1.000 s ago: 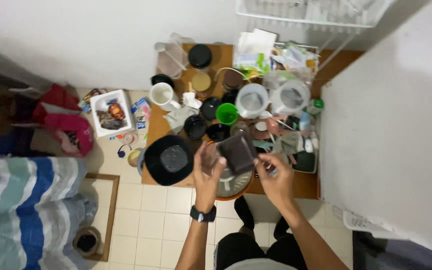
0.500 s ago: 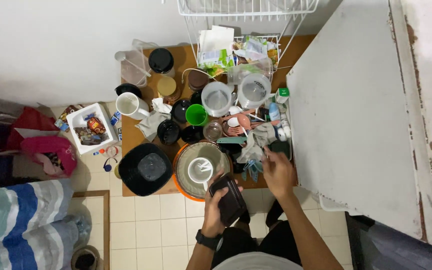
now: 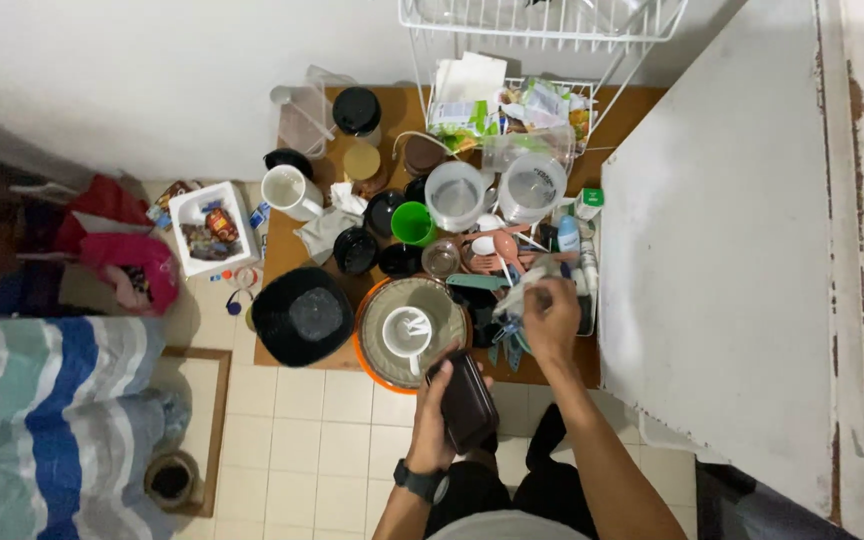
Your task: Wiping a plastic basket with a cloth and organizing small items on a desk
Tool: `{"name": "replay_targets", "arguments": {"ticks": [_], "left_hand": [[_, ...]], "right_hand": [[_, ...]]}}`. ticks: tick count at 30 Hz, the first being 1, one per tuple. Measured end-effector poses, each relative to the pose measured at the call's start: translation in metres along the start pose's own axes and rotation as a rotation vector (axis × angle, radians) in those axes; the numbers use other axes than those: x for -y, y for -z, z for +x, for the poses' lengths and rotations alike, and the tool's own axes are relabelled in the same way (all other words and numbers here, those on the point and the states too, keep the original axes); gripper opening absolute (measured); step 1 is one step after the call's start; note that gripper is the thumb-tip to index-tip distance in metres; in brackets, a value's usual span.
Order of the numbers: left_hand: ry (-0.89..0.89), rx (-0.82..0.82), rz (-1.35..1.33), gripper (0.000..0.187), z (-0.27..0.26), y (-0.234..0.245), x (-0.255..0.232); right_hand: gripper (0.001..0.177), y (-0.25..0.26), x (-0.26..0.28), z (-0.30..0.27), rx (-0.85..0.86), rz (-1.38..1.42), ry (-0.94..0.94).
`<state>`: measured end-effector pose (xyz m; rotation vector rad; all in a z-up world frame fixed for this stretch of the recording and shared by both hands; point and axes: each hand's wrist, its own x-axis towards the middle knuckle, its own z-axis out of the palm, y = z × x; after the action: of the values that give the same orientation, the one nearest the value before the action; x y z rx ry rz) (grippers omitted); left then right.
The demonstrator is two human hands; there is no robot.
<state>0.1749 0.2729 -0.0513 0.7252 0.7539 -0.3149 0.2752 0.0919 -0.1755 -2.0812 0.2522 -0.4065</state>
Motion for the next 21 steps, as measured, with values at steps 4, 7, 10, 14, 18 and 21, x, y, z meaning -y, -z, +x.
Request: {"name": "replay_targets", "arguments": {"ticks": [4, 7, 10, 14, 18, 21], "left_hand": [[0.073, 0.040, -0.110, 0.063, 0.004, 0.003, 0.015], [0.105, 0.213, -0.309, 0.061, -0.010, -0.016, 0.013], [0.045, 0.114, -0.178, 0.077, -0.029, -0.038, 0.015], [0.027, 0.255, -0.163, 0.076, -0.053, -0.049, 0.037], [0.054, 0.178, -0.113, 0.074, -0.065, -0.055, 0.056], [0.041, 0.208, -0.077, 0.081, -0.074, -0.050, 0.062]], "right_hand": [[0.008, 0.056, 0.070, -0.027, 0.044, 0.139, -0.125], [0.007, 0.097, 0.104, -0.060, 0.134, 0.111, 0.001], [0.018, 0.126, 0.140, -0.086, 0.560, 0.268, 0.171], [0.023, 0.138, 0.143, -0.098, 0.621, -0.051, 0.533], [0.052, 0.177, 0.145, -0.118, 0.771, -0.318, 0.611], [0.019, 0.185, 0.128, -0.134, 0.771, 0.147, 0.312]]}}
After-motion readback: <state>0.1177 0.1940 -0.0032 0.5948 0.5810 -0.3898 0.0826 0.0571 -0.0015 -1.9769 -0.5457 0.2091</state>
